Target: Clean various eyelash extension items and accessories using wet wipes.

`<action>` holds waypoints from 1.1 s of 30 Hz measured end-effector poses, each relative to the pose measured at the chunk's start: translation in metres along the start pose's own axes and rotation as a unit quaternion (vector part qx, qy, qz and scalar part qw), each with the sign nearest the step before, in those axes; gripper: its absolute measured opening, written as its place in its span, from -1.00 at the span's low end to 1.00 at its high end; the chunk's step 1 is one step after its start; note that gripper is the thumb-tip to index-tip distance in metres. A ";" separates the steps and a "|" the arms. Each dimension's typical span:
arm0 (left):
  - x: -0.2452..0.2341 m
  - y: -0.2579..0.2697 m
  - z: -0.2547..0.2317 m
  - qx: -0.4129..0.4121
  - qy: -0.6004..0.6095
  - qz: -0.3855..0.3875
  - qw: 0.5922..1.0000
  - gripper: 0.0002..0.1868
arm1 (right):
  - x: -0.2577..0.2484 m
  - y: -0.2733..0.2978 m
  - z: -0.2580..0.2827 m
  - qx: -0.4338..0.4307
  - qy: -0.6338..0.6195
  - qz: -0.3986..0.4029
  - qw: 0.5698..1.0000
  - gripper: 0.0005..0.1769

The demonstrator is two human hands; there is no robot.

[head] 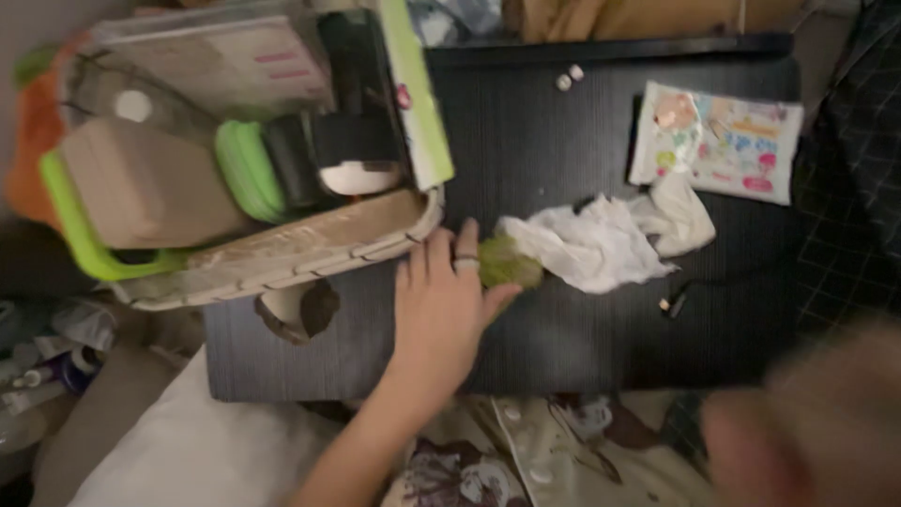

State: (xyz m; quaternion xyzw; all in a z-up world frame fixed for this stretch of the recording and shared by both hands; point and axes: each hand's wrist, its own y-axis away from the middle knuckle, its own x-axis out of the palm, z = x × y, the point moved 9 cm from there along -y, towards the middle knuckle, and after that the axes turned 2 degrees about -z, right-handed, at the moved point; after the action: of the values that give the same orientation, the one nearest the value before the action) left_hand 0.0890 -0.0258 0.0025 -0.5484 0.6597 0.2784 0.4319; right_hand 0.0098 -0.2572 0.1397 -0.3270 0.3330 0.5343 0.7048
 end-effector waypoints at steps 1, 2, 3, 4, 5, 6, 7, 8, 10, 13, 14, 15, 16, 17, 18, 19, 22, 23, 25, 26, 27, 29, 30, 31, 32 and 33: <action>0.004 -0.001 -0.002 0.005 0.004 0.004 1.000 -0.14 | 0.005 -0.020 -0.009 0.026 0.002 -0.002 1.000 -0.60; 0.006 -0.002 -0.003 0.009 -0.006 0.002 1.000 -0.21 | 0.012 -0.036 -0.012 0.053 0.003 -0.004 0.999 -0.59; 0.006 -0.006 -0.002 0.011 -0.021 -0.006 1.000 -0.28 | 0.021 -0.052 -0.005 0.072 0.001 -0.006 0.997 -0.58; 0.007 -0.007 -0.001 0.013 -0.020 -0.009 1.000 -0.28 | 0.030 -0.067 -0.011 0.071 0.001 -0.009 0.997 -0.58; 0.011 -0.007 0.002 0.011 -0.006 0.008 1.000 -0.39 | 0.039 -0.082 0.002 -0.029 0.049 -0.012 0.998 -0.61; 0.016 -0.005 0.005 0.010 0.010 0.024 1.000 -0.49 | 0.051 -0.094 0.015 -0.128 0.095 -0.015 0.987 -0.64; 0.023 -0.005 0.012 0.005 0.008 0.023 1.000 -0.49 | 0.065 -0.093 -0.002 -0.131 0.093 -0.013 0.987 -0.64; 0.023 -0.004 0.019 0.007 0.057 -0.015 0.998 -0.59 | 0.081 -0.090 -0.016 -0.154 0.137 -0.009 0.978 -0.60; 0.024 -0.002 0.028 0.003 0.105 -0.050 0.993 -0.69 | 0.104 -0.080 -0.044 -0.177 0.179 0.001 0.968 -0.56; 0.031 -0.009 0.042 -0.071 0.232 -0.031 0.970 -0.77 | 0.109 -0.069 -0.079 -0.129 0.066 -0.016 0.989 -0.59; 0.029 -0.011 0.041 -0.074 0.260 -0.046 0.962 -0.79 | 0.099 -0.068 -0.086 -0.083 0.022 -0.050 0.995 -0.63; 0.027 -0.013 0.039 -0.076 0.289 -0.061 0.952 -0.80 | 0.089 -0.066 -0.094 -0.037 -0.022 -0.084 0.995 -0.67; 0.025 -0.015 0.036 -0.074 0.289 -0.063 0.952 -0.80 | 0.083 -0.066 -0.080 -0.039 -0.022 -0.086 0.995 -0.67; 0.029 -0.016 0.037 -0.104 0.315 -0.038 0.943 -0.80 | 0.070 -0.064 -0.070 -0.025 -0.082 -0.120 0.989 -0.68; 0.034 -0.016 0.037 -0.134 0.339 -0.014 0.931 -0.79 | 0.059 -0.062 -0.061 -0.010 -0.141 -0.153 0.978 -0.69; 0.034 -0.017 0.037 -0.132 0.339 -0.016 0.931 -0.79 | 0.063 -0.059 -0.066 -0.011 -0.142 -0.154 0.978 -0.69; 0.040 -0.018 0.035 -0.142 0.381 -0.013 0.914 -0.69 | 0.089 -0.056 -0.054 -0.071 -0.274 -0.076 0.956 -0.72; 0.041 -0.017 0.033 -0.131 0.412 -0.021 0.901 -0.71 | 0.107 -0.057 -0.033 -0.103 -0.251 -0.013 0.962 -0.64; 0.042 -0.015 0.031 -0.121 0.442 -0.030 0.888 -0.71 | 0.133 -0.057 -0.007 -0.136 -0.228 0.052 0.963 -0.56; 0.040 -0.014 0.028 -0.100 0.455 -0.034 0.884 -0.68 | 0.144 -0.058 0.000 -0.134 -0.240 0.072 0.959 -0.58; 0.040 -0.013 0.024 -0.080 0.468 -0.036 0.879 -0.64 | 0.155 -0.058 0.005 -0.131 -0.251 0.091 0.955 -0.59; 0.039 -0.012 0.024 -0.090 0.467 -0.027 0.879 -0.69 | 0.169 -0.057 -0.002 -0.113 -0.254 0.081 0.957 -0.68; 0.041 -0.014 0.023 -0.099 0.466 -0.019 0.879 -0.74 | 0.173 -0.058 -0.009 -0.098 -0.256 0.070 0.959 -0.76; 0.039 -0.014 0.019 -0.094 0.470 -0.010 0.878 -0.74 | 0.171 -0.058 -0.013 -0.090 -0.252 0.063 0.962 -0.76; 0.036 -0.014 0.019 -0.103 0.458 -0.017 0.883 -0.77 | 0.164 -0.057 -0.016 -0.098 -0.233 0.034 0.967 -0.81; 0.031 -0.014 0.020 -0.113 0.444 -0.027 0.888 -0.80 | 0.158 -0.058 -0.017 -0.108 -0.215 0.006 0.971 -0.84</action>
State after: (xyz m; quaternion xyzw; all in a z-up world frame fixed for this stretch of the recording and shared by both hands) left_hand 0.1075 -0.0273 -0.0326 -0.6772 0.7319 0.0669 0.0361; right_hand 0.0966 -0.1989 0.0072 -0.2766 0.1162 0.6287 0.7174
